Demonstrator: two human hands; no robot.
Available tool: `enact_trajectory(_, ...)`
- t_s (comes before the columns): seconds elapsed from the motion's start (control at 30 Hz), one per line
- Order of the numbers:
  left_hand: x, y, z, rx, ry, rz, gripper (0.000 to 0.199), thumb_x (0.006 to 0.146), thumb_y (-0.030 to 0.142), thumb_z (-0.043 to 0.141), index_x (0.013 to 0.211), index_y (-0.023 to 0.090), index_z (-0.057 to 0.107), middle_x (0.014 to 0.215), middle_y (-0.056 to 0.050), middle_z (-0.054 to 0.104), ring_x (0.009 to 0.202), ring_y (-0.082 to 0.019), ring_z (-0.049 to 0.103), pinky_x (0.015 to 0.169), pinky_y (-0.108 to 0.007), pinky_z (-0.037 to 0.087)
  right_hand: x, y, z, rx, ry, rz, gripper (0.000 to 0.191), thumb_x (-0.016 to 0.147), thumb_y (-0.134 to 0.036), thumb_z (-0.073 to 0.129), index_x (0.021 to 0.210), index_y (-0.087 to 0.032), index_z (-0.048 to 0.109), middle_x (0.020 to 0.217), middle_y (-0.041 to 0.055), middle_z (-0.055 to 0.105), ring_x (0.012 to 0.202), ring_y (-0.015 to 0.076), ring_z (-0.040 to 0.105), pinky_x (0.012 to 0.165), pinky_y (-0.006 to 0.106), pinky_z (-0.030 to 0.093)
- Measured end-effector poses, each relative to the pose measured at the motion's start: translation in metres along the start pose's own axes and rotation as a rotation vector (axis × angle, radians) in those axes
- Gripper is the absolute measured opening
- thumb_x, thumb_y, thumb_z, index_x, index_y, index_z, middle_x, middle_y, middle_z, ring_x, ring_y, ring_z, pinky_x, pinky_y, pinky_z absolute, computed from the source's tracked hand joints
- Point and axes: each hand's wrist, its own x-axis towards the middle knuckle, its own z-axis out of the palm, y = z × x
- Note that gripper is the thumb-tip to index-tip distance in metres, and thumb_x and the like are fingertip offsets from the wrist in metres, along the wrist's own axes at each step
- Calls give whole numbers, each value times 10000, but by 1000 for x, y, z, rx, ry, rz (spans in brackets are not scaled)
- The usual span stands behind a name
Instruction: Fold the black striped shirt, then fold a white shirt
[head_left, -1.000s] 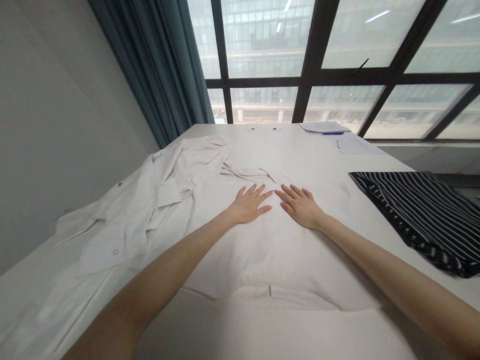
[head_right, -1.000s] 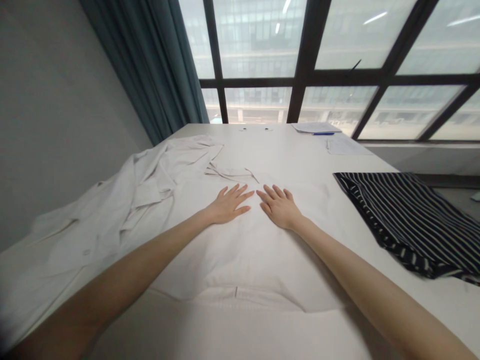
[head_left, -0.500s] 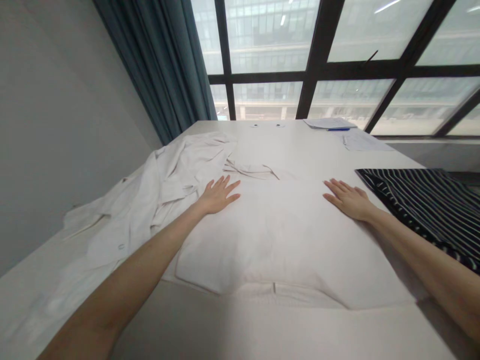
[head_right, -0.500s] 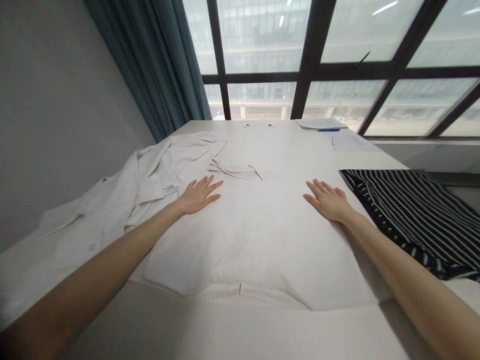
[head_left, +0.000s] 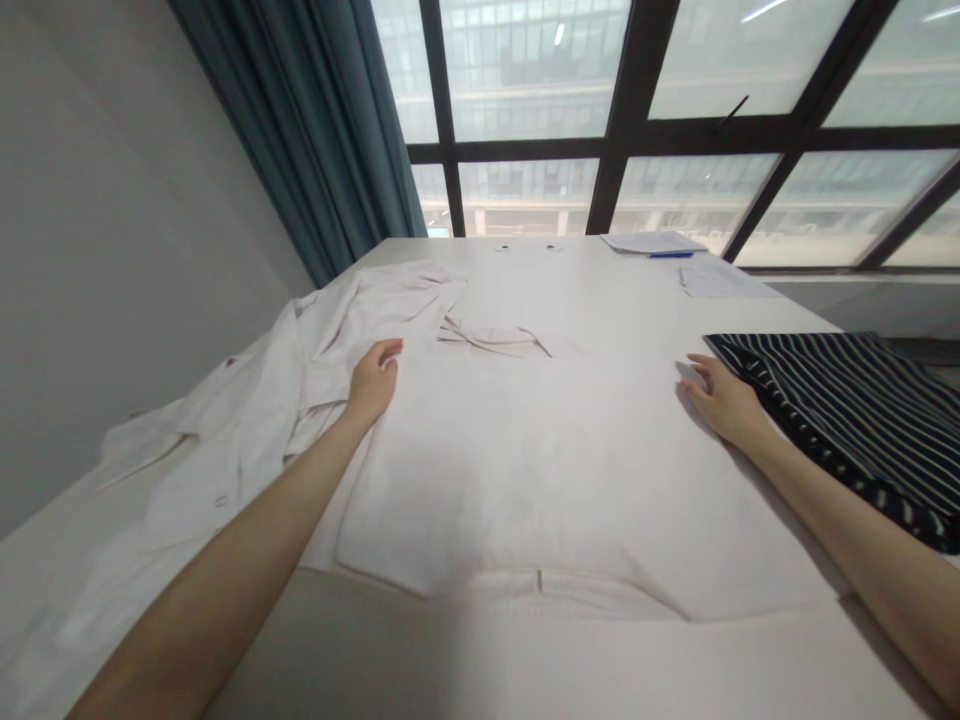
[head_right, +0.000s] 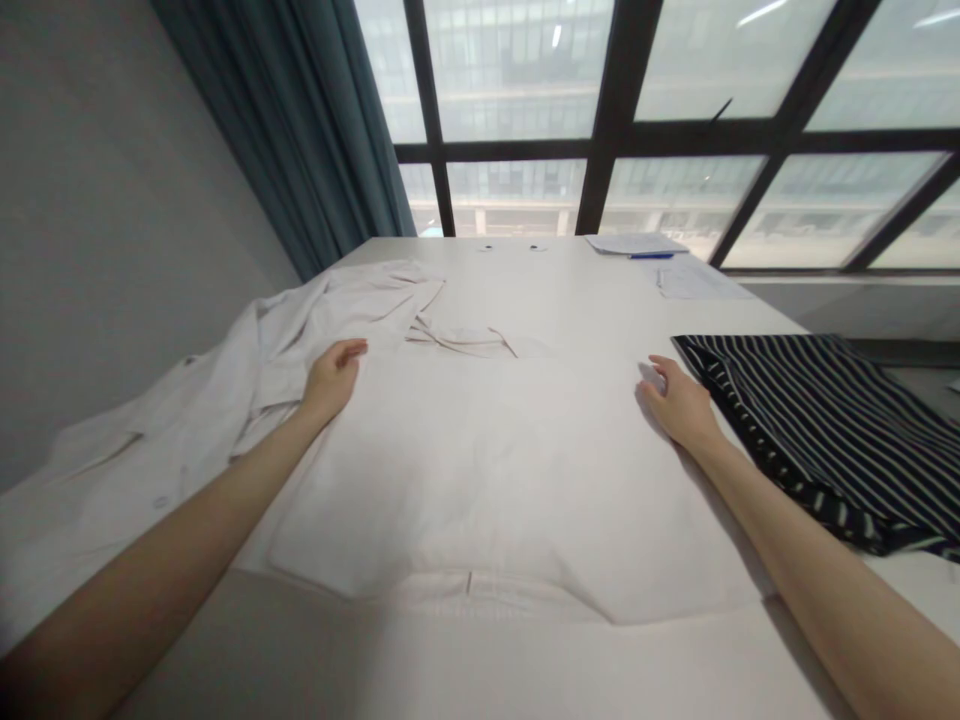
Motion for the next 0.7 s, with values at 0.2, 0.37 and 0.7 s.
enact_trajectory(0.2,1,3,-3,-154,181,-104,382,715,81,388,981,156,652,945,-59,716,806,-152,696,818,-287,545,-1,-5,-7,137,85,-47,525,760,-346,547,1246,-153,602,1092,148,693,1002,280,646,918,409,475)
enact_trajectory(0.37,-3,5,-10,173,175,-13,376,830,165,403,1093,138,669,879,-80,714,823,-201,660,801,-321,501,-1,-6,-8,126,106,43,486,770,-358,557,1210,-165,628,950,105,691,816,228,623,828,367,474)
enact_trajectory(0.7,-3,13,-9,341,6,-89,378,821,249,541,1168,200,683,818,-28,711,841,-218,644,955,-399,382,1,-1,-7,223,155,32,460,760,-338,555,1180,-177,650,891,87,675,798,224,615,825,385,476)
